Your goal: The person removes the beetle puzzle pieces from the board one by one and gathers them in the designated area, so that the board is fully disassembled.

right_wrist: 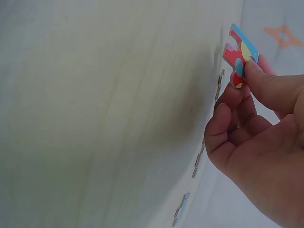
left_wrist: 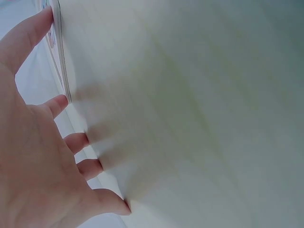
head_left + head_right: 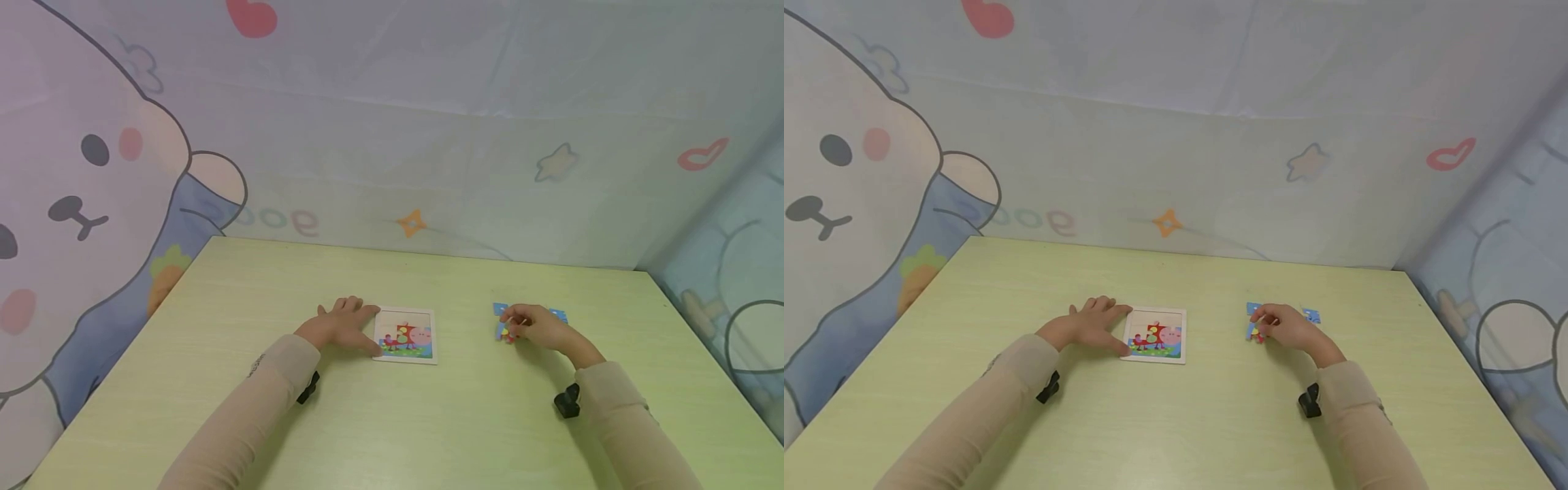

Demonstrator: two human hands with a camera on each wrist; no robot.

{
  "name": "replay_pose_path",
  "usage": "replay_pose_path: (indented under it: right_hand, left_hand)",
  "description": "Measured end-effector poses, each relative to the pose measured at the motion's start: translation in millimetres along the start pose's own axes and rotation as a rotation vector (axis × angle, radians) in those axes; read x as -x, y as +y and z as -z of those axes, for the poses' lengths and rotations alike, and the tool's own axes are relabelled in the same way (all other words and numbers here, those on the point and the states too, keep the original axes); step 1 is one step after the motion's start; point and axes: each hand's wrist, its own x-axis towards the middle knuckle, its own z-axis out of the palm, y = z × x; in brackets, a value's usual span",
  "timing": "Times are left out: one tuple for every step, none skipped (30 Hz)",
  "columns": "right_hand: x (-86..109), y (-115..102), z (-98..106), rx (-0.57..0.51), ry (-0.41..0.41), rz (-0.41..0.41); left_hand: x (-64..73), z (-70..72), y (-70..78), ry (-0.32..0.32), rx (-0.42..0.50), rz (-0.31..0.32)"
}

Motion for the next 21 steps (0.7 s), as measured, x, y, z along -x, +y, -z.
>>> replay_pose_path:
  right_hand:
    - [0.1, 0.3, -0.3, 0.007, 0.003, -0.003]
    - [-0.1, 1.0, -0.5, 0.013, 0.004, -0.005]
    - [-0.3, 1.7, -0.8, 0.02, 0.005, -0.007]
    - [-0.5, 2.3, -1.0, 0.028, 0.005, -0.007]
    - [-0.6, 2.7, -1.2, 0.035, 0.005, -0.007]
    - [-0.9, 3.4, -1.3, 0.041, 0.005, -0.005]
    - [-1.3, 3.9, -1.5, 0.045, 0.005, -0.004]
    - [-1.6, 4.4, -1.6, 0.051, 0.004, -0.003]
    - [-1.8, 4.6, -1.8, 0.056, 0.005, -0.004]
    - [-2.1, 4.8, -1.9, 0.064, 0.006, -0.003]
    - [-2.4, 5.0, -2.1, 0.071, 0.008, -0.005]
    - [-2.7, 5.3, -2.2, 0.083, 0.01, -0.002]
    - [-3.1, 5.5, -2.6, 0.092, 0.014, -0.004]
    - [-3.4, 5.9, -2.9, 0.102, 0.014, -0.002]
    - [-3.8, 6.0, -3.3, 0.107, 0.016, -0.001]
    - [-4.2, 6.4, -3.6, 0.116, 0.016, 0.002]
    - [-4.5, 6.5, -4.0, 0.12, 0.017, 0.001]
    - [-4.7, 6.6, -4.2, 0.125, 0.015, 0.005]
    - [-4.9, 6.5, -4.5, 0.126, 0.014, 0.003]
    - [-5.0, 6.3, -4.6, 0.13, 0.011, 0.007]
    - [-5.1, 6.1, -4.9, 0.133, 0.011, 0.007]
  left_hand:
    - [0.1, 0.1, 0.2, 0.0, -0.001, 0.0]
    - [0.1, 0.0, 0.2, 0.0, -0.002, 0.001]
    - [0.2, 0.0, 0.3, 0.0, -0.002, 0.001]
    - [0.2, 0.0, 0.5, -0.001, -0.001, 0.002]
    - [0.2, 0.1, 0.6, -0.002, -0.001, 0.004]
    - [0.4, 0.1, 0.7, -0.002, -0.001, 0.005]
    - [0.4, 0.0, 0.6, -0.002, 0.0, 0.006]
    - [0.4, -0.1, 0.5, -0.002, 0.0, 0.008]
    - [0.4, -0.1, 0.4, -0.003, 0.001, 0.01]
    - [0.3, -0.1, 0.3, -0.004, 0.001, 0.011]
    - [0.0, -0.2, 0.1, -0.004, 0.001, 0.011]
    - [-0.1, -0.3, 0.0, -0.004, 0.002, 0.011]
    - [-0.1, -0.4, -0.2, -0.003, 0.002, 0.012]
    - [0.0, -0.4, -0.1, -0.003, 0.002, 0.012]
    - [0.1, -0.4, 0.0, -0.002, 0.002, 0.011]
    - [0.1, -0.3, 0.1, -0.001, 0.002, 0.012]
    - [0.1, -0.4, 0.1, -0.001, 0.002, 0.011]
    - [0.3, -0.3, 0.3, -0.001, 0.003, 0.012]
    - [0.3, -0.2, 0.5, -0.001, 0.002, 0.012]
    - [0.4, -0.1, 0.7, -0.001, 0.002, 0.012]
    - [0.2, -0.2, 0.6, -0.001, 0.003, 0.012]
